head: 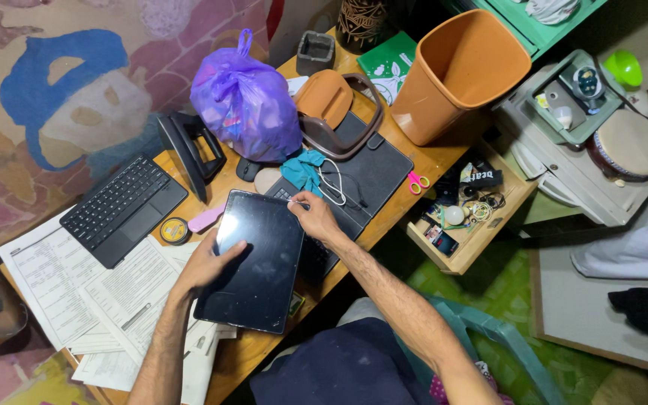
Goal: The person wipes the surface and back of a tablet and its keyboard case with a cloth after removing it from the case and placing items in a bin.
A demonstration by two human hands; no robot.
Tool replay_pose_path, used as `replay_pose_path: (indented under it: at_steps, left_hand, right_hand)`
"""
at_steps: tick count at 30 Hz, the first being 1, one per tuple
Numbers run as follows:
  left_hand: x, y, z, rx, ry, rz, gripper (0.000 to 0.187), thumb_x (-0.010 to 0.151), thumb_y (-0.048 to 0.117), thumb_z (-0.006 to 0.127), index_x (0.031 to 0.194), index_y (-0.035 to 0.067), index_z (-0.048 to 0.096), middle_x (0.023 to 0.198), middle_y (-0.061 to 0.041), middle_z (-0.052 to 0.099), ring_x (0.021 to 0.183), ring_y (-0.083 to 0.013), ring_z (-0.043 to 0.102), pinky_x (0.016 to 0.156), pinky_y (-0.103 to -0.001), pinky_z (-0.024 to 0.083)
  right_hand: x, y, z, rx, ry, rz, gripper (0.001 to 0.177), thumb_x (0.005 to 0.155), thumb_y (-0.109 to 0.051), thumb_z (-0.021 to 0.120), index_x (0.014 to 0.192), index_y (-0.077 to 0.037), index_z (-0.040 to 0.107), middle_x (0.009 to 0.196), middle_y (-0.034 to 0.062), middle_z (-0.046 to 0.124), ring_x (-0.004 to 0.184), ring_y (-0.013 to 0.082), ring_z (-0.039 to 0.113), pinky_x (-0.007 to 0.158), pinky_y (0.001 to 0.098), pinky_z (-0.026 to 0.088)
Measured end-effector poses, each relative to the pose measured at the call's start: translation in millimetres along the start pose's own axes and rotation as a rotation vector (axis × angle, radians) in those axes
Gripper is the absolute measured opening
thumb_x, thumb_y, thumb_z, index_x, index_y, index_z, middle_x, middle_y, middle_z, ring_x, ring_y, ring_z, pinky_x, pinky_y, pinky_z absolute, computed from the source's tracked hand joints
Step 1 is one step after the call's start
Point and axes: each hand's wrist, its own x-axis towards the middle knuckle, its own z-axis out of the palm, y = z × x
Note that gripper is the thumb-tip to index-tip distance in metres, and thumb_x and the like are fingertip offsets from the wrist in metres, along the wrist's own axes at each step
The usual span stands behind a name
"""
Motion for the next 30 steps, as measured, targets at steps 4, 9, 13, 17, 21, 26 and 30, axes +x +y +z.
replay_pose_path:
  at_steps: [4,9,13,17,21,26,30]
  left_hand:
    - [15,-9,22,-0.344,-0.05,-0.009,0.058,0.101,0.037,0.057,0.149,0.004,0.05,0.136,-0.012,0.065,0.12,-0.0199,0.06,0.103,-0.033,0.045]
    - [34,-17,55,-0.485,0.076,-0.142,0.05,0.107,0.035,0.045,0.144,0.003,0.056,0.134,-0.007,0.066,0.115,-0.0153,0.063,0.099,-0.029,0.048]
    - [28,-4,81,-0.61,0.134,-0.152,0.047,0.108,0.034,0.043,0.139,0.002,0.06,0.122,-0.012,0.07,0.104,-0.0197,0.064,0.091,-0.033,0.051]
    - [26,9,100,-0.643,0.211,-0.126,0.048,0.109,0.033,0.042,0.136,-0.001,0.062,0.119,-0.014,0.07,0.102,-0.0221,0.064,0.09,-0.034,0.051]
    - [33,2,118,-0.637,0.274,-0.04,0.047,0.109,0.032,0.043,0.136,-0.003,0.06,0.124,-0.013,0.07,0.11,-0.0192,0.064,0.097,-0.031,0.048]
    - [38,-6,140,-0.588,0.368,0.01,0.047,0.107,0.029,0.045,0.135,-0.006,0.06,0.13,-0.012,0.068,0.118,-0.0175,0.062,0.104,-0.029,0.043]
    - [38,-2,157,-0.579,0.433,0.021,0.046,0.108,0.029,0.046,0.137,-0.005,0.058,0.131,-0.012,0.068,0.118,-0.0169,0.061,0.104,-0.028,0.043]
  right_hand:
    - [3,2,-26,0.03,0.031,-0.095,0.035,0.09,-0.033,0.069,0.112,-0.005,0.072,0.114,0.0139,0.076,0.108,0.0238,0.071,0.094,0.0373,0.052]
    - [10,-2,-53,0.063,0.03,-0.115,0.034,0.091,-0.033,0.069,0.11,-0.005,0.072,0.103,0.0102,0.074,0.096,0.0193,0.069,0.086,0.0352,0.053]
    - [13,-7,-71,0.119,-0.017,-0.123,0.031,0.092,-0.032,0.069,0.108,-0.005,0.074,0.09,0.0062,0.073,0.083,0.0144,0.066,0.073,0.0328,0.053]
    - [18,-10,-92,0.144,-0.114,-0.117,0.03,0.094,-0.032,0.068,0.11,-0.007,0.073,0.071,0.0014,0.063,0.061,0.0094,0.057,0.053,0.0298,0.045]
    - [29,-6,-105,0.151,-0.168,-0.114,0.03,0.094,-0.032,0.07,0.113,-0.008,0.073,0.06,-0.0025,0.057,0.048,0.0059,0.053,0.042,0.0265,0.043]
    - [46,8,-116,0.161,-0.232,-0.152,0.032,0.093,-0.03,0.071,0.115,-0.007,0.071,0.062,-0.0006,0.057,0.048,0.0075,0.052,0.041,0.027,0.041]
    - [61,20,-124,0.18,-0.299,-0.166,0.034,0.093,-0.027,0.071,0.118,-0.004,0.068,0.072,-0.0004,0.067,0.053,0.0062,0.06,0.042,0.0252,0.046]
